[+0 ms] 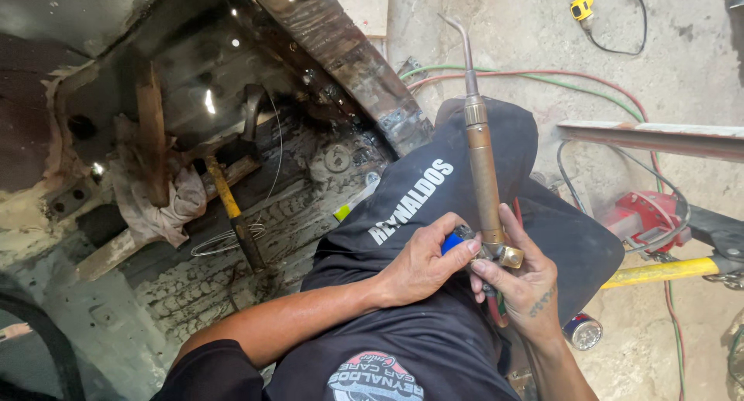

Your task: The person lies under a vehicle and uses a welding torch to repair a section of the car frame. They feed a welding rod into the molten area while maintaining the torch flame, creating sparks and fusing the metal.

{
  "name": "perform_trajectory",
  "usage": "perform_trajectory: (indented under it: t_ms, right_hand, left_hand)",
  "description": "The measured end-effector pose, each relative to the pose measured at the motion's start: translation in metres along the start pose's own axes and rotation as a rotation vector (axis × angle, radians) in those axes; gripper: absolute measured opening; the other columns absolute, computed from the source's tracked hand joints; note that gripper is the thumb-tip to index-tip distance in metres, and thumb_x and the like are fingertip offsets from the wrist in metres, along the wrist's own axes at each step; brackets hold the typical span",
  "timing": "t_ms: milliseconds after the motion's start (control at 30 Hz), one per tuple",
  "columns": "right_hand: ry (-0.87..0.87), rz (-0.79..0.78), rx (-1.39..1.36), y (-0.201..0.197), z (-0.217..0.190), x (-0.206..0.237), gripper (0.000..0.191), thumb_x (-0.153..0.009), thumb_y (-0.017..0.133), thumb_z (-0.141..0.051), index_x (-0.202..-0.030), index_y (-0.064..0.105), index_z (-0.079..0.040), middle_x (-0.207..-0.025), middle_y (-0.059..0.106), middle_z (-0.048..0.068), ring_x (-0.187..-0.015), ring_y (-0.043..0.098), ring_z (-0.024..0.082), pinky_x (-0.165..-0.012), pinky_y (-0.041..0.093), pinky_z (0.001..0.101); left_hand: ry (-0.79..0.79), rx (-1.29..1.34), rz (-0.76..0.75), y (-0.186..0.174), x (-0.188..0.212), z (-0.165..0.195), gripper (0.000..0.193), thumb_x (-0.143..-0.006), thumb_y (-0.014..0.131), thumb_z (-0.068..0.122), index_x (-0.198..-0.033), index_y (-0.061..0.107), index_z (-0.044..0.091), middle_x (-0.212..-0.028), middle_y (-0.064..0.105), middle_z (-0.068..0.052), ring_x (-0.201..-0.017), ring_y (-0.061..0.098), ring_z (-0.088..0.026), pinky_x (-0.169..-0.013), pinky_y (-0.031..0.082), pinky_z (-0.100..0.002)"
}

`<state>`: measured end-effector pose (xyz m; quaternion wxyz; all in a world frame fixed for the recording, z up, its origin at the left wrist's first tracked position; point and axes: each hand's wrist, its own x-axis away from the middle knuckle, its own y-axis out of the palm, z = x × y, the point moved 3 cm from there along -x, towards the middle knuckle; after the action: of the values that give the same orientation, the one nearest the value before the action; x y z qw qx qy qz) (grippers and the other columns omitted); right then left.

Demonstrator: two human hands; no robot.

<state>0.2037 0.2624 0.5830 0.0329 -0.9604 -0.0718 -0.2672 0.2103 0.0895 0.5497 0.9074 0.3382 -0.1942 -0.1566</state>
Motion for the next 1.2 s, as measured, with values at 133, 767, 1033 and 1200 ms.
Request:
perform_trajectory:
  t_ms: [133,767,1033,1200]
  right_hand:
    - [0.037,0.010,0.006,-0.001,0.000,-0.002,0.083,-0.084,0.069,0.010,-0.160,0.040,-0.005,-0.090,0.067,0.014,-0.063,0.065,0.017,-0.049,0.056,0.0291]
    - [0.082,0.011,0.029,0.006,0.000,-0.011,0.083,-0.082,0.068,0.008,-0.159,0.039,-0.003,-0.089,0.067,0.011,-0.059,0.063,0.016,-0.045,0.055,0.0294]
    - [0.075,-0.039,0.012,-0.013,0.004,-0.012,0.083,-0.082,0.066,0.009,-0.159,0.041,-0.008,-0.102,0.067,0.017,-0.059,0.064,0.018,-0.046,0.055,0.0292]
    - [0.162,-0.225,-0.090,-0.071,0.002,0.009,0.089,-0.079,0.067,0.010,-0.161,0.041,-0.010,-0.108,0.068,0.028,-0.051,0.064,0.020,-0.038,0.051,0.0275]
  left_hand:
    - [-0.039,0.006,0.027,0.003,-0.001,-0.004,0.022,-0.109,0.054,0.021,-0.108,0.053,-0.001,-0.080,0.069,-0.006,-0.073,0.071,-0.014,-0.068,0.058,-0.028]
    - [-0.014,-0.131,0.203,-0.010,-0.004,-0.022,0.027,-0.103,0.063,0.026,-0.097,0.058,0.000,-0.077,0.060,0.001,-0.073,0.053,-0.002,-0.060,0.046,-0.024]
    - [-0.040,-0.166,0.145,-0.011,-0.005,-0.036,0.030,-0.104,0.059,0.032,-0.106,0.057,0.002,-0.077,0.058,0.001,-0.067,0.053,-0.006,-0.057,0.045,-0.026]
    - [0.174,-0.064,0.347,-0.080,-0.026,-0.022,0.037,-0.111,0.045,0.028,-0.131,0.061,0.001,-0.087,0.057,0.001,-0.075,0.047,-0.007,-0.069,0.043,-0.024]
